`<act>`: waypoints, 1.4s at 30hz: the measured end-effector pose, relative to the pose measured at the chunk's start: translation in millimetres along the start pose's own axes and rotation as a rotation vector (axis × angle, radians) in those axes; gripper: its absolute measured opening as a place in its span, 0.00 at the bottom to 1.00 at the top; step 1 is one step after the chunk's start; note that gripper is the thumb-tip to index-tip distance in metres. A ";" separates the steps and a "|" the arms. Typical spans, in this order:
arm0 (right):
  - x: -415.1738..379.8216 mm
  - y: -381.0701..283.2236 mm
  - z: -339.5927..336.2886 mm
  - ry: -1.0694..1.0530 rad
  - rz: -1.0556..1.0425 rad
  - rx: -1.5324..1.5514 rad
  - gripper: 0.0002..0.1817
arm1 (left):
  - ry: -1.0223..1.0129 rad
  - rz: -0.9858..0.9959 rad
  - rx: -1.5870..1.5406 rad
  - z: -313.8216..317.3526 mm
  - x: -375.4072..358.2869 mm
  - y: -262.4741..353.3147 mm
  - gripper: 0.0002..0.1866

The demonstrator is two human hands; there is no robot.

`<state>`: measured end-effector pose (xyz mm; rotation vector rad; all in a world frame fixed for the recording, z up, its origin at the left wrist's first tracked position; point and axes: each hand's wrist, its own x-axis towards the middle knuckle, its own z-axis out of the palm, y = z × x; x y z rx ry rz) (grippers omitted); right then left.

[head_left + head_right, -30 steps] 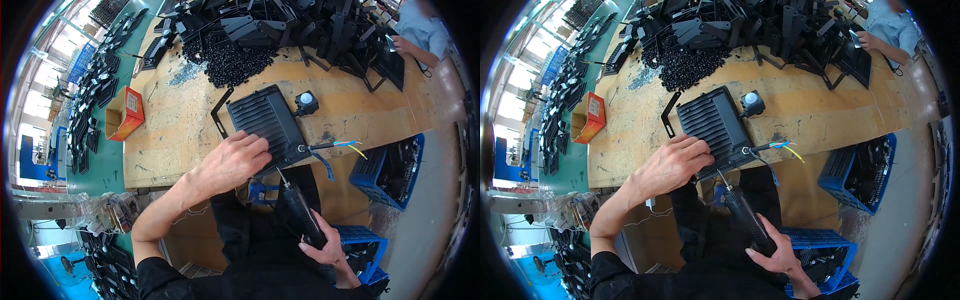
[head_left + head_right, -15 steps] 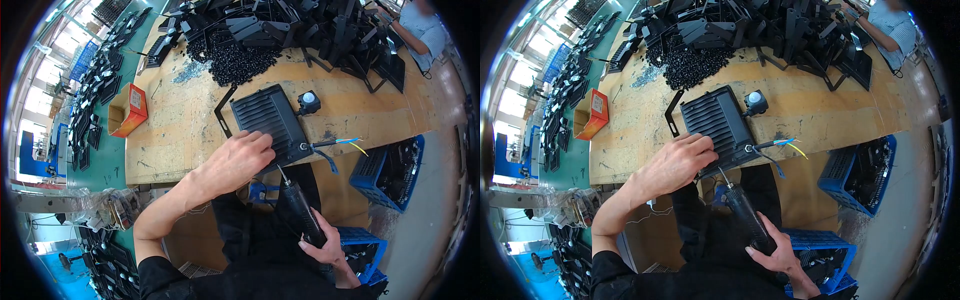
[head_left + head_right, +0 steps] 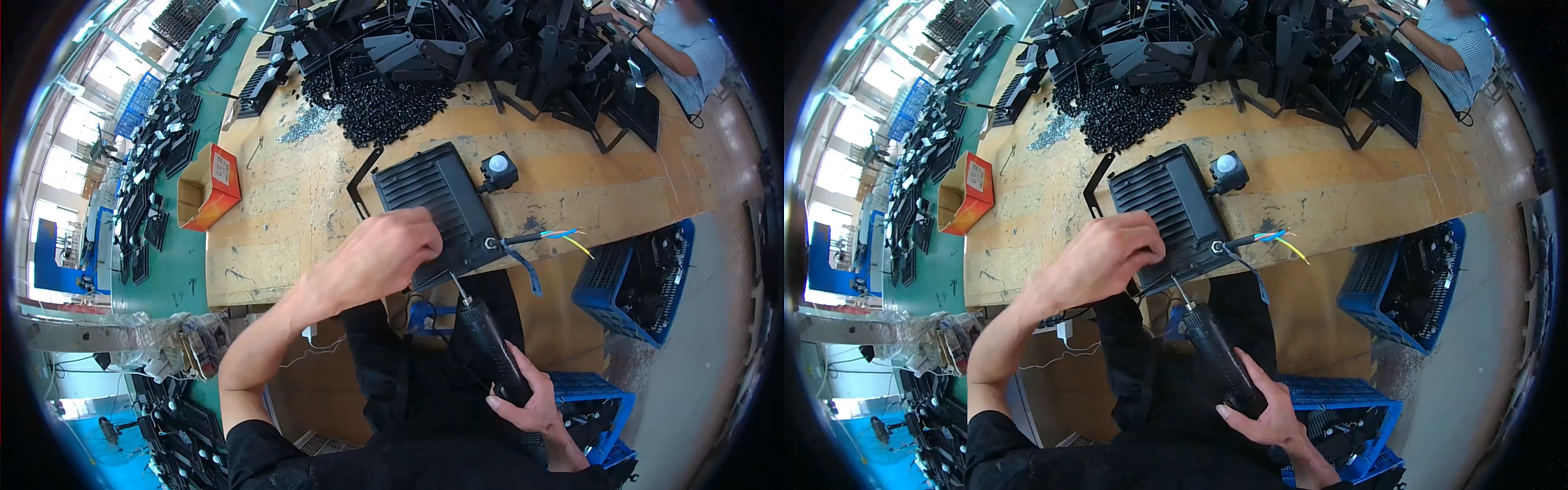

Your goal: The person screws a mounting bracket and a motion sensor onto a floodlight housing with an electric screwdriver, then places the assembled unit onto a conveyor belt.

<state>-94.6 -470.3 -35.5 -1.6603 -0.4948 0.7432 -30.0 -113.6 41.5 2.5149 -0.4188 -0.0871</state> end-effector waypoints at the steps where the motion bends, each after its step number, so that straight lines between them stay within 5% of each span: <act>1: 0.2 -1.6 0.0 -0.002 -0.001 -0.003 0.50 | 0.001 0.001 0.002 5.0 -4.0 2.8 0.06; 3: 0.9 -6.3 -0.6 -0.006 -0.001 -0.003 0.50 | 0.229 -0.253 -0.309 20.0 -13.1 14.7 0.05; 7: 0.3 -9.6 2.5 0.008 -0.006 0.025 0.50 | 0.346 -0.457 -0.557 36.3 -24.7 31.5 0.07; 14: -2.6 -13.3 8.5 0.006 0.001 0.047 0.50 | 0.473 -0.381 -0.596 55.8 -37.4 30.7 0.07; 17: -4.5 -13.5 9.4 0.008 -0.020 0.030 0.49 | 0.501 -0.305 -0.554 58.4 -45.1 27.3 0.07; 20: -5.4 -13.3 9.1 -0.026 0.026 0.071 0.49 | 0.817 -0.164 -0.049 56.3 -52.1 1.2 0.11; 23: -2.1 -13.4 8.9 -0.032 0.008 0.041 0.49 | 1.009 -0.249 0.306 23.3 -31.7 -47.1 0.13; 27: 3.1 -9.1 9.3 -0.033 -0.004 0.043 0.49 | 0.901 -0.253 0.412 13.0 -8.4 -88.4 0.14; 29: 2.9 -5.2 9.9 -0.027 -0.005 0.056 0.49 | 0.778 -0.449 0.053 15.4 -2.7 -92.8 0.14; 32: -0.8 -1.8 8.2 -0.027 0.007 0.082 0.49 | 0.835 -0.419 -0.080 11.6 -3.0 -87.0 0.13; 42: -19.4 6.2 3.0 0.080 0.072 0.053 0.50 | 0.629 -0.246 0.279 0.2 41.3 -44.3 0.11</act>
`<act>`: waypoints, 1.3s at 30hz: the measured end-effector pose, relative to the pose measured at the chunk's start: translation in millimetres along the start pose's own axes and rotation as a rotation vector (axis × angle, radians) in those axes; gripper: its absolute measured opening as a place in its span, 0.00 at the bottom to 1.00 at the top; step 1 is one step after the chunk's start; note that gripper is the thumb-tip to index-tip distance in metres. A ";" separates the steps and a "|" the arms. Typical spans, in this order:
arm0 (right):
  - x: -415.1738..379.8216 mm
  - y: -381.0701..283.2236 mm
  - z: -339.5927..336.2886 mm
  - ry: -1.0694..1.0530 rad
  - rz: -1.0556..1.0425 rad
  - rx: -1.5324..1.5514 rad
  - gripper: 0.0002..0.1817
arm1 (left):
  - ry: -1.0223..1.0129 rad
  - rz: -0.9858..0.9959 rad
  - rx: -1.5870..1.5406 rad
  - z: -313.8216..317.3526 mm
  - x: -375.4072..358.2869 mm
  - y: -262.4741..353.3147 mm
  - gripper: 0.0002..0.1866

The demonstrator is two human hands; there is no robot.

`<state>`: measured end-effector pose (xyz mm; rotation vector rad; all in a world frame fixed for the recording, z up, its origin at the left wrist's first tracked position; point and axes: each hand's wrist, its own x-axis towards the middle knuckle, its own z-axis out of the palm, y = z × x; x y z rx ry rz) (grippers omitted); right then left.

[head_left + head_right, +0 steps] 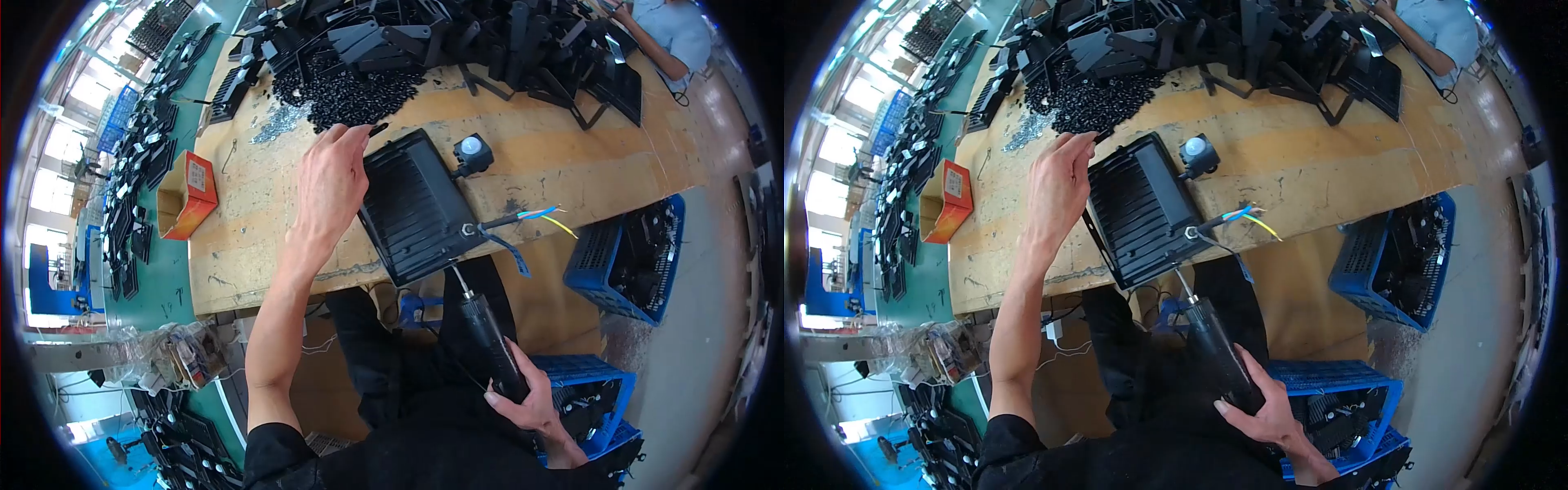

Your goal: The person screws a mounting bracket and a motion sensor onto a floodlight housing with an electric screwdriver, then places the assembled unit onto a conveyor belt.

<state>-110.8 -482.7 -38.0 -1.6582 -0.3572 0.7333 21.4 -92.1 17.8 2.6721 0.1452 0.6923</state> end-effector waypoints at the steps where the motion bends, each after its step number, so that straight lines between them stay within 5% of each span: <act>1: 1.0 0.6 0.1 0.003 -0.011 -0.006 0.50 | 0.003 -0.021 0.017 6.1 0.3 -0.7 0.11; 11: 6.4 -5.4 1.0 -0.045 0.045 0.045 0.50 | -0.045 -0.009 0.143 41.6 -9.7 -2.7 0.19; 14: 7.9 -3.6 2.6 -0.005 -0.103 -0.064 0.50 | -0.066 0.122 0.033 37.6 -7.4 -2.2 0.23; 16: 2.6 -16.6 -2.8 -0.091 0.270 0.290 0.49 | -0.150 0.143 0.029 36.0 -4.8 -2.6 0.24; 19: 5.8 -34.3 -11.2 -0.141 0.386 0.599 0.48 | -0.291 0.278 -0.033 38.0 -1.8 -7.8 0.23; 29: 5.8 -12.3 -18.3 -0.267 0.408 0.956 0.46 | -0.353 0.300 0.005 35.3 0.8 -3.7 0.21; 34: 11.8 -2.7 -15.1 -0.436 0.451 1.501 0.48 | -0.340 0.292 0.019 38.5 -0.6 -3.3 0.21; 39: 13.4 4.5 -22.7 -0.507 0.430 1.518 0.48 | -0.330 0.301 0.026 36.0 1.4 -3.7 0.20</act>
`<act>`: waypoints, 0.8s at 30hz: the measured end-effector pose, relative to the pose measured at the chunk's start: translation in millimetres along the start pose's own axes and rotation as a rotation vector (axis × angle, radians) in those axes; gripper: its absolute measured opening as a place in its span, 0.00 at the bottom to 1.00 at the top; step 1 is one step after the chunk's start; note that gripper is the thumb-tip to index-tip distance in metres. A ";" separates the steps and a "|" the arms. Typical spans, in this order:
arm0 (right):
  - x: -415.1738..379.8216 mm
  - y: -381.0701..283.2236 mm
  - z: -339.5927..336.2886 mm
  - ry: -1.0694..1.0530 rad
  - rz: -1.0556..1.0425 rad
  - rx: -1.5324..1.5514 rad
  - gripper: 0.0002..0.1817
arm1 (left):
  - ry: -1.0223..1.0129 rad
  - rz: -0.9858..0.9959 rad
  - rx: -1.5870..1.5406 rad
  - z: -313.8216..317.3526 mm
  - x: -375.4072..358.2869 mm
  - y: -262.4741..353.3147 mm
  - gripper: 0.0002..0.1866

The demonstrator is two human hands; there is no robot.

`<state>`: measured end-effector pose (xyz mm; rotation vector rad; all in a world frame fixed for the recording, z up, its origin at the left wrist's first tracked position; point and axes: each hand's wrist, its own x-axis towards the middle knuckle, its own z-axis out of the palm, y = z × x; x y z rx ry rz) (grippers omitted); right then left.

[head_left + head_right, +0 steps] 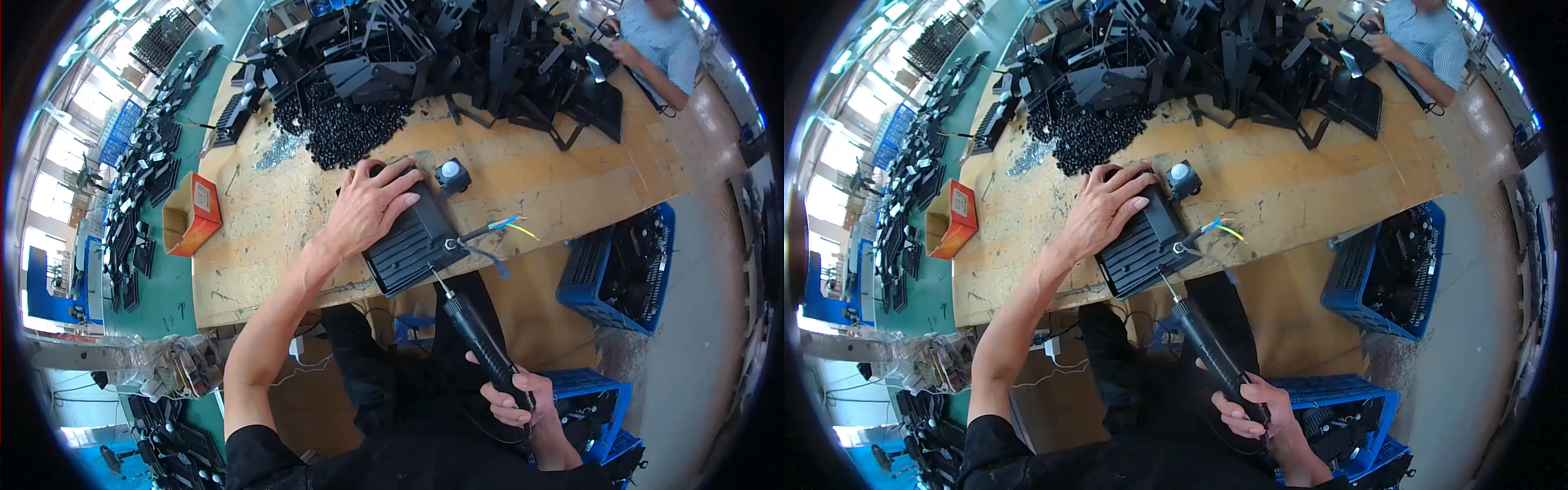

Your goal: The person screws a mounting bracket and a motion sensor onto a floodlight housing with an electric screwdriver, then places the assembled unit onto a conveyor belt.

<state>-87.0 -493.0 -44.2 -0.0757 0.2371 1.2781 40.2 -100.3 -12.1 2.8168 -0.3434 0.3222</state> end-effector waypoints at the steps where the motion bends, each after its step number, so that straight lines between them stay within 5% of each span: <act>1: -1.1 -3.6 3.5 0.026 0.000 -0.071 0.48 | -0.023 0.032 -0.008 -1.8 -1.4 -0.9 0.21; 3: -13.9 -13.7 28.6 0.131 -0.046 -0.277 0.47 | -0.027 0.070 0.007 -14.9 2.5 -3.8 0.21; 5: -26.1 -22.3 51.2 0.477 -0.110 -1.130 0.45 | -0.216 0.117 -0.184 -31.9 1.1 -7.4 0.24; 11: -40.8 -33.0 33.8 0.440 -0.184 -1.062 0.48 | -0.218 0.155 -0.270 -39.8 -10.5 4.1 0.22; 18: -21.4 -16.3 12.4 0.453 -0.417 -0.903 0.41 | 0.148 -0.221 -0.024 -27.4 -79.5 54.8 0.19; 24: 2.3 -19.2 17.9 0.423 -0.470 -1.001 0.40 | 0.272 -0.426 0.088 -20.8 -99.6 84.8 0.17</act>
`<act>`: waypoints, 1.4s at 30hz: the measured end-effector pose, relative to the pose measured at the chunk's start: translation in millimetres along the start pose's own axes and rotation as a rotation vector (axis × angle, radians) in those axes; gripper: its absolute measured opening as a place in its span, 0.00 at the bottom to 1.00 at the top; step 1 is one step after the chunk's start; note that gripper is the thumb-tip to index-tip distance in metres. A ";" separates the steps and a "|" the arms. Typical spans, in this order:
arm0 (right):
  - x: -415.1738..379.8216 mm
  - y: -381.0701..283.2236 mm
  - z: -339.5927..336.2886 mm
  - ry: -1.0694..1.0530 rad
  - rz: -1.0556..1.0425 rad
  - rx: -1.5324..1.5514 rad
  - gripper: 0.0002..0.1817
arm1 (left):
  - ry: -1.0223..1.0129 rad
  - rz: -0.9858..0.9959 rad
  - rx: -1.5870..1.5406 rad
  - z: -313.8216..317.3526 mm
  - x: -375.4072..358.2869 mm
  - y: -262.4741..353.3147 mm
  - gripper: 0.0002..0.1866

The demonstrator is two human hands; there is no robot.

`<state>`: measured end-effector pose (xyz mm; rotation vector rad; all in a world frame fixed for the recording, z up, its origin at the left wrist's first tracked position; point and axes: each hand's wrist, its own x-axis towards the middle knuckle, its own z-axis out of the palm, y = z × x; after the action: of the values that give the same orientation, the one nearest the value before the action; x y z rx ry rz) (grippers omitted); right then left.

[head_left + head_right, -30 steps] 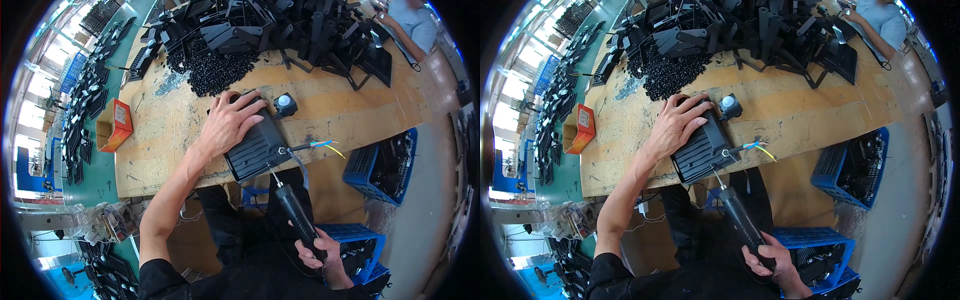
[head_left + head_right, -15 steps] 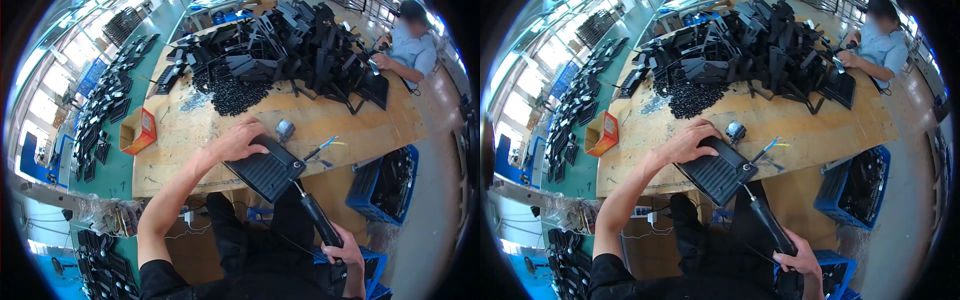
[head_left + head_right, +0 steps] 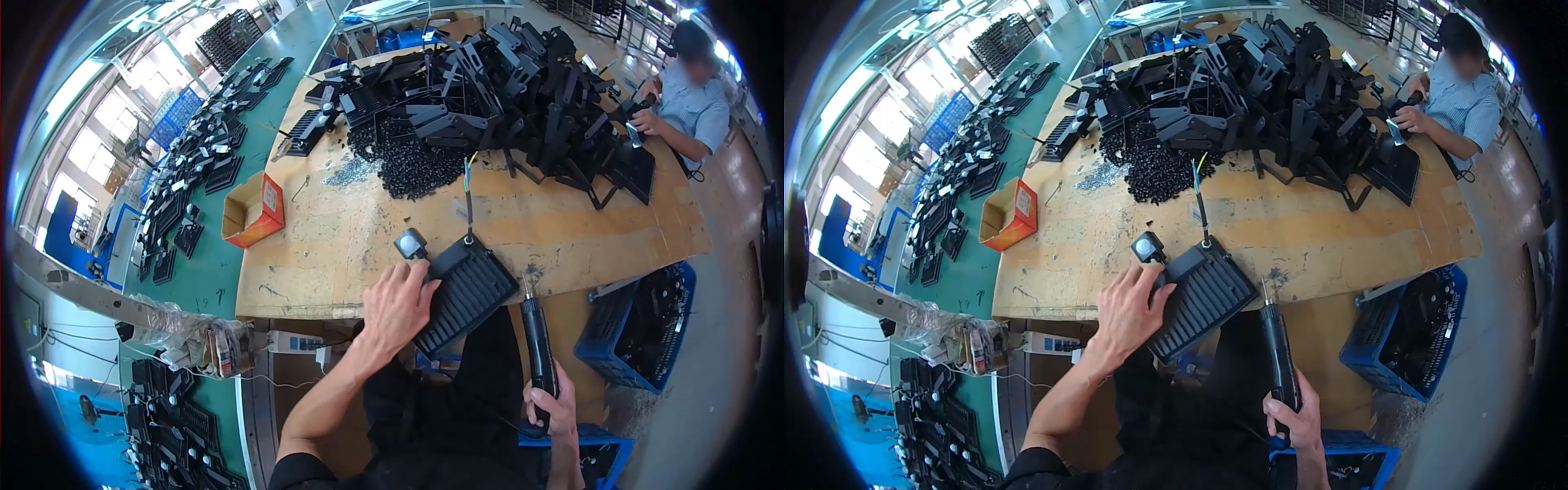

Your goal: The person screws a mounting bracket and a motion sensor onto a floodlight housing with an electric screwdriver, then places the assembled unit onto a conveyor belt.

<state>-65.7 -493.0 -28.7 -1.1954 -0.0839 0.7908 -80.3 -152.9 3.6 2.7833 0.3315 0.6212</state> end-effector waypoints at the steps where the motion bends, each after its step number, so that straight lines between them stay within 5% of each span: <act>1: 2.6 -0.6 4.6 0.001 -0.009 -0.014 0.39 | 0.010 -0.036 0.012 -0.3 -1.7 6.0 0.17; 9: 19.7 6.4 40.2 0.112 -0.138 -0.113 0.41 | 0.161 -0.194 -0.008 17.0 12.3 30.6 0.17; 12: 35.3 11.7 44.8 0.150 -0.241 -0.142 0.44 | 0.358 -0.245 -0.457 -10.7 16.1 0.2 0.06; 15: 47.6 11.3 54.6 0.167 -0.301 -0.149 0.42 | 0.359 -0.313 -0.306 -16.7 51.7 -60.2 0.07; 17: 58.8 8.3 59.1 0.157 -0.378 -0.133 0.43 | 0.041 -0.090 -0.252 0.7 73.2 -96.7 0.10; 24: 55.8 -12.5 59.6 0.148 -0.285 -0.187 0.40 | -0.240 0.234 0.099 27.6 101.8 -107.5 0.23; 29: 25.2 -6.0 54.8 0.061 -0.153 -0.168 0.46 | -0.318 0.339 0.302 8.7 102.6 -107.1 0.14; 31: 11.9 -6.6 51.8 0.030 -0.085 -0.163 0.47 | -0.110 0.016 -0.106 -5.9 94.6 -114.4 0.13; 32: 8.1 -0.6 48.0 -0.036 -0.099 -0.259 0.47 | -0.111 0.020 -0.105 -14.9 84.8 -109.1 0.13; 34: 3.3 -4.6 53.8 -0.131 -0.078 -0.384 0.48 | 0.070 -0.306 -0.771 -42.0 51.6 -87.6 0.12; 42: 24.0 -12.6 88.2 -0.428 -0.156 -0.517 0.49 | -0.138 -0.729 -1.746 -37.1 -31.8 -46.2 0.09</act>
<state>-81.8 -410.3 8.9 -1.4606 -0.7635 0.9043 -132.3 -110.6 9.6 0.9120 0.4144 0.2339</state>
